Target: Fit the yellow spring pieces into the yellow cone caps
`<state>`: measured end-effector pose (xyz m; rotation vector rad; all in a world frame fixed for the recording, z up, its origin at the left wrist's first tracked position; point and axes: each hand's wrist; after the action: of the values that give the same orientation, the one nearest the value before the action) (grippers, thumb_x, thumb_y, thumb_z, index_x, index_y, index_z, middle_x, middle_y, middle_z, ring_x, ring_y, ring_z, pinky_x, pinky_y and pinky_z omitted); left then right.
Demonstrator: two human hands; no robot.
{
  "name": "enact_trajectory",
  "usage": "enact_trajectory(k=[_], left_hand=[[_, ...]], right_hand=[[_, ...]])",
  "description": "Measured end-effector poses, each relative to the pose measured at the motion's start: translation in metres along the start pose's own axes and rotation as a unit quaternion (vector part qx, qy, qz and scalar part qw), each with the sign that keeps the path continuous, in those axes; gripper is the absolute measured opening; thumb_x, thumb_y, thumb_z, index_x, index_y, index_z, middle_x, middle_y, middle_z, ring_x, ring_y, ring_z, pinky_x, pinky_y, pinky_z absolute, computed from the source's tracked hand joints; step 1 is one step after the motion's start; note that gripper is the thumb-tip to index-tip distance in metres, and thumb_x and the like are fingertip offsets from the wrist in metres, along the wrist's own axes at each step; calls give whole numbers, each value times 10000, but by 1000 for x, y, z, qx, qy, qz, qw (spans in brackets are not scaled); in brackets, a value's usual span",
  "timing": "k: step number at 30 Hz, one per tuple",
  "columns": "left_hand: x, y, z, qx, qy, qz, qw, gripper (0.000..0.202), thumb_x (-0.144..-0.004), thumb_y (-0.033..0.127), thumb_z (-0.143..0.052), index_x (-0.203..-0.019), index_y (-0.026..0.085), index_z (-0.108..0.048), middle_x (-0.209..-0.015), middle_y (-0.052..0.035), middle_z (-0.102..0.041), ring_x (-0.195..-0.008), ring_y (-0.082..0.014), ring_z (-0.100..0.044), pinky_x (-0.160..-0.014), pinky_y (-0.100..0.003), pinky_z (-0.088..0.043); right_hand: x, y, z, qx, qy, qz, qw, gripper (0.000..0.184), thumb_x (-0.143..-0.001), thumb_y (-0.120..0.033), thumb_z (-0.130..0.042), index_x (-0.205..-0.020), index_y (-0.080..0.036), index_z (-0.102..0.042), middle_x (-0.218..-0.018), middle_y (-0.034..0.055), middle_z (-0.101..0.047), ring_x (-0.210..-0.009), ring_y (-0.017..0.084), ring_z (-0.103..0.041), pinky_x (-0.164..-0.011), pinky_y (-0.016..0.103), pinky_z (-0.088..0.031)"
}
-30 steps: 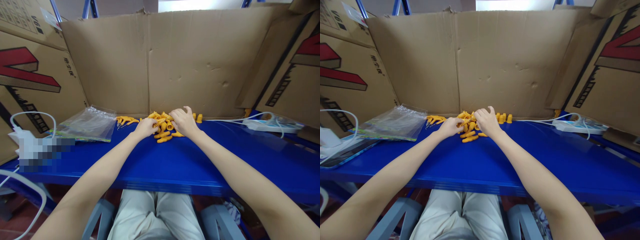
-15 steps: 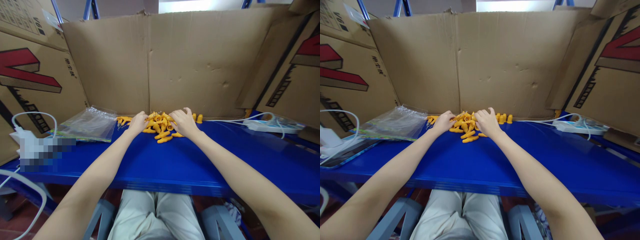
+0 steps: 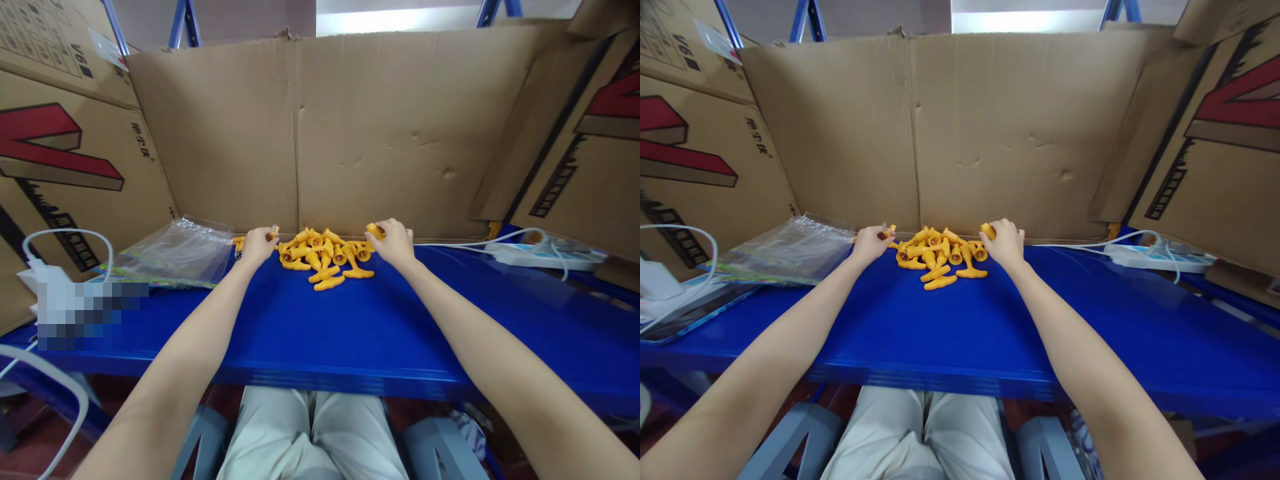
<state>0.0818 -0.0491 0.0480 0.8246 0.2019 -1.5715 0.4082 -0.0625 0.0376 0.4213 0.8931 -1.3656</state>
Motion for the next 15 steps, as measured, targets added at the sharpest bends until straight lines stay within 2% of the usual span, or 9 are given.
enact_trajectory(k=[3,7,10,12,15], left_hand=[[-7,-19,-4,41,7,8,999,224,-799,244,-575,-961,199,-723,-984,-49,-732,-884,-183,-658,-807,-269,-476],[-14,-44,-9,37,-6,-14,999,303,-829,276,-537,-1067,180,-698,-1092,-73,-707,-991,-193,-643,-890,-282,-469],[-15,-62,-13,-27,-59,-56,996,365,-846,326,-513,-1145,187,-669,-1165,-88,-679,-1068,-225,-618,-936,-323,-456],[-13,-72,-15,-75,-108,-88,987,390,-858,357,-489,-1193,233,-646,-1215,-68,-659,-1141,-243,-582,-975,-358,-433],[-11,-81,-19,-125,-169,-96,973,463,-855,356,-473,-1297,262,-573,-1310,-59,-603,-1245,-260,-511,-1020,-392,-402]], right_hand=[[-2,18,-1,7,-26,-84,996,308,-843,-404,-504,-980,-174,-658,-1042,130,-625,-1023,300,-540,-812,418,-382],[-2,35,-2,19,-48,-148,988,300,-821,-388,-537,-990,-176,-667,-1056,122,-634,-1030,295,-563,-835,422,-403],[-2,43,-5,10,-42,-189,981,315,-808,-402,-558,-990,-175,-679,-1044,118,-651,-992,281,-593,-821,393,-421],[-2,47,-5,-3,-38,-216,976,322,-797,-406,-571,-985,-172,-688,-1031,119,-667,-964,273,-610,-793,366,-433],[-3,52,-5,-23,-42,-256,966,309,-794,-399,-580,-962,-169,-699,-986,117,-692,-931,263,-630,-754,336,-447]])
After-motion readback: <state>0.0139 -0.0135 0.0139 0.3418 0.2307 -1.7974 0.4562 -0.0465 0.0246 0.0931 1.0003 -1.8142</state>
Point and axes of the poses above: each hand's wrist, its own x-axis away from the middle knuckle, its own z-axis out of the back of the hand, y = z × x
